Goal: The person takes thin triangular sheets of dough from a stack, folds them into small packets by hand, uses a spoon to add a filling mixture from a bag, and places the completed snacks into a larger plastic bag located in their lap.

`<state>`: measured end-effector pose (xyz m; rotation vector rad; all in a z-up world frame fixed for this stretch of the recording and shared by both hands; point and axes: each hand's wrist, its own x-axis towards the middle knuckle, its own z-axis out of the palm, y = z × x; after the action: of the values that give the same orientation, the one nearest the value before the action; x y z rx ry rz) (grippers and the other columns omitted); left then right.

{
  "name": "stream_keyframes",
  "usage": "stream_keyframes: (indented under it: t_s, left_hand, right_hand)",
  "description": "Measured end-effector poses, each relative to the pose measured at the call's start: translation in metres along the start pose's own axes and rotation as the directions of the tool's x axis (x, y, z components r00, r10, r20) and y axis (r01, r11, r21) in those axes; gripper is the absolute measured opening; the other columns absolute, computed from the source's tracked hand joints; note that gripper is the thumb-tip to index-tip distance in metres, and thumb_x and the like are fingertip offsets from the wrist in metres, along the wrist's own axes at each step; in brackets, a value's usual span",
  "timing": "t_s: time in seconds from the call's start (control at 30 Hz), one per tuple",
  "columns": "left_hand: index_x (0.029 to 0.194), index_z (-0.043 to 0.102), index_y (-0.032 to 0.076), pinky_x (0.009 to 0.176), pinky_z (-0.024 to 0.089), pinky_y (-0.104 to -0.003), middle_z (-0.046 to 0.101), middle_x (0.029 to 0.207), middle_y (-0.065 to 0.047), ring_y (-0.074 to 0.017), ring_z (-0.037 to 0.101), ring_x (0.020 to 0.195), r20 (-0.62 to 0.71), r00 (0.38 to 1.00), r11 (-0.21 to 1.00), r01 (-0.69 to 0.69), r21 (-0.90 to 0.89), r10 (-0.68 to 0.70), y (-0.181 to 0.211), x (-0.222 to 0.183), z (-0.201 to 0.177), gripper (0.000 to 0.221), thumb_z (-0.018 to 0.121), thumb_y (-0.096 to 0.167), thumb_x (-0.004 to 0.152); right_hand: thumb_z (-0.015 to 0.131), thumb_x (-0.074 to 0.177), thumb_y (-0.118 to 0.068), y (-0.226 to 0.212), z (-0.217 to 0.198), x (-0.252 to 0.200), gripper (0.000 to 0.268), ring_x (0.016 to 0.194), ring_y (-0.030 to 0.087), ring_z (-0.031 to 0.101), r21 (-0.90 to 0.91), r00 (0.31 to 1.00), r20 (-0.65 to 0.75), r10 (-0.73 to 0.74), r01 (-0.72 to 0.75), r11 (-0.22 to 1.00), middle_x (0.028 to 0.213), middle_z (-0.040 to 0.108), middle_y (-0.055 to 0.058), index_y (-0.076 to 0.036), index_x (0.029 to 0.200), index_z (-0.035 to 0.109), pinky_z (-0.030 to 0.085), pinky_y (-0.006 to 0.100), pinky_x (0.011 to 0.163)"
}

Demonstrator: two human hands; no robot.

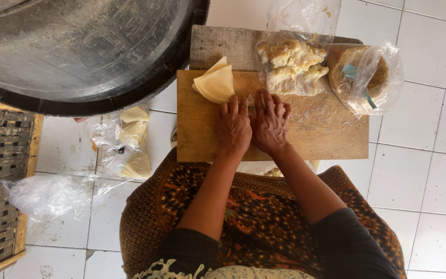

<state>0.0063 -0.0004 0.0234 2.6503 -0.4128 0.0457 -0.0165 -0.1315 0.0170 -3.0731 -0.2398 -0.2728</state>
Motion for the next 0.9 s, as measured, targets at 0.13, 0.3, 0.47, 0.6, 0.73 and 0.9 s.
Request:
stream_keyframes:
  t_s: [0.13,0.3,0.47,0.6,0.73,0.9]
  left_hand:
    - [0.139,0.058,0.003,0.100,0.047,-0.045,0.051,0.142,-0.019,-0.0353,0.052,0.117,0.061,0.996,0.995,0.066,-0.077,-0.062,0.000,0.007,-0.007,0.047,0.059,0.011,0.092]
    - [0.138,0.060,0.000,0.098,0.050,-0.045,0.053,0.129,-0.019,-0.0344,0.054,0.110,-0.090,0.993,0.991,0.064,-0.117,-0.075,0.003,0.011,-0.018,0.054,0.064,0.000,0.083]
    - [0.127,0.065,0.004,0.093,0.053,-0.045,0.053,0.119,-0.015,-0.0341,0.057,0.110,-0.302,0.934,0.951,0.100,-0.291,-0.190,-0.007,0.010,-0.030,0.034,0.066,0.001,0.093]
    - [0.119,0.067,0.004,0.090,0.052,-0.047,0.054,0.113,-0.016,-0.0347,0.057,0.107,-0.271,0.926,0.927,0.162,-0.338,-0.261,-0.012,0.005,-0.033,0.021,0.064,0.007,0.099]
    - [0.121,0.067,0.007,0.084,0.056,-0.040,0.060,0.107,-0.013,-0.0252,0.063,0.097,-0.100,0.966,0.844,0.154,-0.514,-0.238,-0.018,-0.010,-0.030,0.022,0.065,0.012,0.100]
    - [0.114,0.076,0.005,0.076,0.059,-0.029,0.079,0.096,-0.006,-0.0136,0.073,0.085,0.207,0.976,0.339,0.175,-0.924,0.061,-0.011,-0.042,-0.038,0.026,0.072,0.028,0.101]
  right_hand:
    - [0.062,0.102,-0.028,0.001,-0.003,-0.010,0.053,0.139,0.031,0.041,0.072,0.996,-0.073,-0.056,0.062,0.996,0.153,0.047,0.014,-0.006,0.149,0.052,0.027,0.053,0.112]
    - [0.062,0.100,-0.034,0.008,0.004,0.015,0.053,0.132,0.032,0.043,-0.011,0.998,-0.008,-0.066,0.065,0.998,0.148,0.052,0.017,-0.003,0.143,0.059,0.030,0.053,0.105]
    - [0.072,0.097,-0.040,0.016,0.011,0.046,0.051,0.124,0.034,0.050,0.066,0.985,-0.144,-0.090,0.101,0.993,0.136,0.061,0.020,-0.003,0.132,0.066,0.033,0.052,0.100]
    - [0.075,0.098,-0.029,0.018,0.000,0.047,0.025,0.108,0.027,0.060,0.244,0.996,-0.043,0.084,-0.071,0.967,0.114,0.073,0.010,-0.012,0.116,0.074,0.036,0.047,0.101]
    - [0.069,0.098,-0.030,0.020,-0.031,0.030,0.035,0.095,0.017,0.071,0.623,0.954,0.228,0.196,-0.298,0.723,0.103,0.075,0.005,-0.011,0.127,0.066,0.052,0.040,0.091]
    - [0.067,0.101,-0.017,0.009,-0.089,-0.035,0.035,0.095,0.016,0.072,0.932,0.944,0.321,0.075,-0.329,0.152,0.107,0.077,0.009,0.002,0.130,0.065,0.060,0.034,0.088]
